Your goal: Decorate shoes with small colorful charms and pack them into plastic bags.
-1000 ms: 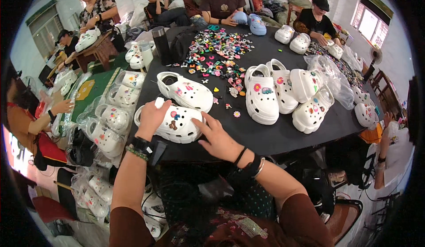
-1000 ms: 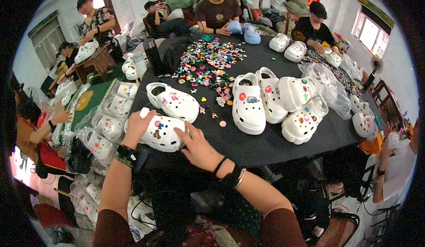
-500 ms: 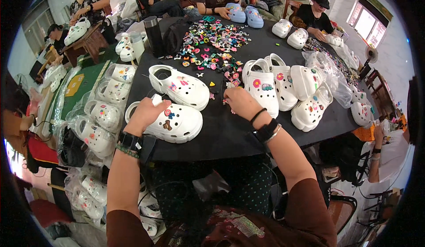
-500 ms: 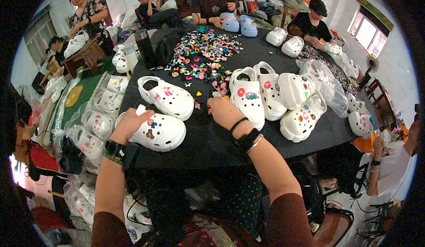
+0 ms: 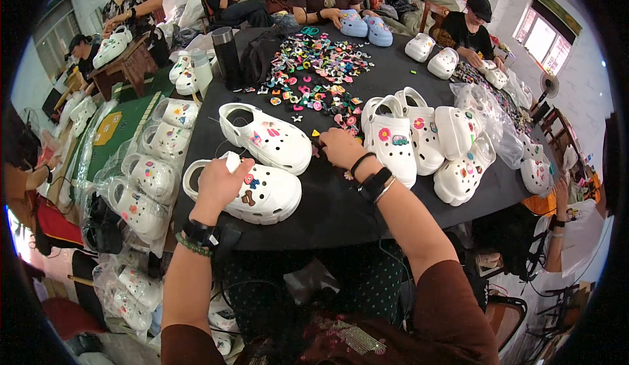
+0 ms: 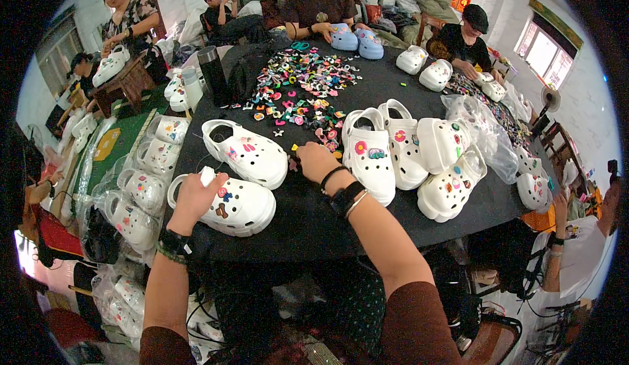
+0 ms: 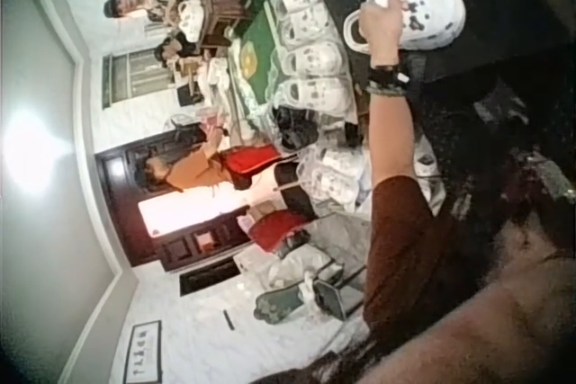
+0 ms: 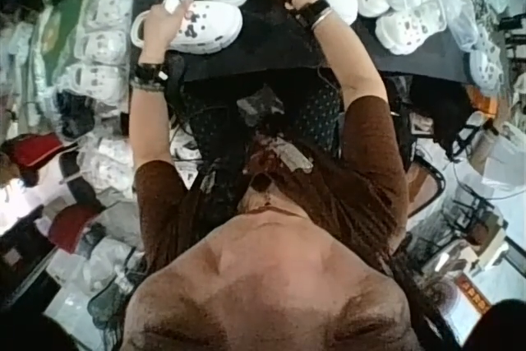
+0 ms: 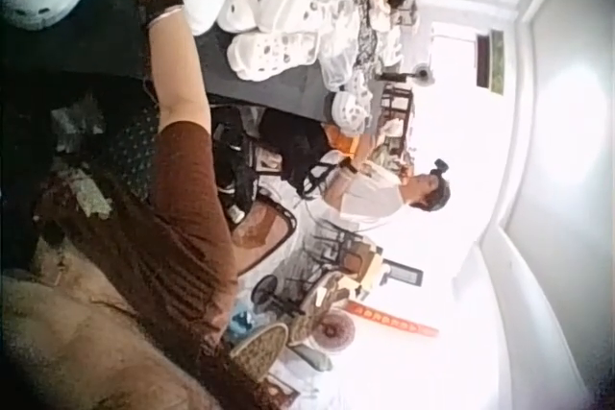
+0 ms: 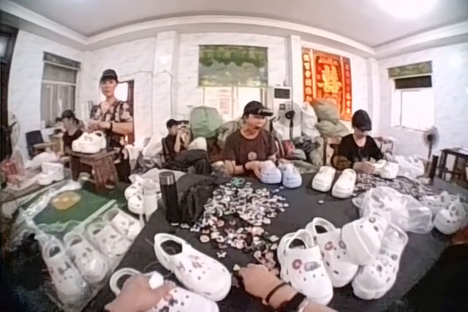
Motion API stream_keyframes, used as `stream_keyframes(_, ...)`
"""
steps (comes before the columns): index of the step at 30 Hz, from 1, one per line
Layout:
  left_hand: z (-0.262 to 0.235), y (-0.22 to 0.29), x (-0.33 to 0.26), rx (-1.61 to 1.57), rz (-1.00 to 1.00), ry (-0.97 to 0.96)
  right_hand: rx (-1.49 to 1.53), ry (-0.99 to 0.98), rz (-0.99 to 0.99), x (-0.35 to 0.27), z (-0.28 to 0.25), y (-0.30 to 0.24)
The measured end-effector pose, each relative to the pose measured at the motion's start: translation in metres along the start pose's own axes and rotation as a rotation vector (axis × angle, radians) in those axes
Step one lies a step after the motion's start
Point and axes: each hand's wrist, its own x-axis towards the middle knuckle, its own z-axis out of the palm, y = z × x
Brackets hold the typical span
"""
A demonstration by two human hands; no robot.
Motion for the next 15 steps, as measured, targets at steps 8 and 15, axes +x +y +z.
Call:
stream_keyframes(8, 0.011, -0.001, -0.006, 0.11, 0.095, 0.188, -0.103, -0.002, 0.316, 0.063, -0.02, 0.022)
stream_keyframes(15, 0.01, -0.003, -0.005, 0.074, 0.066, 0.128, -0.144, 0.102, 0.527, 0.096, 0.008, 0.034)
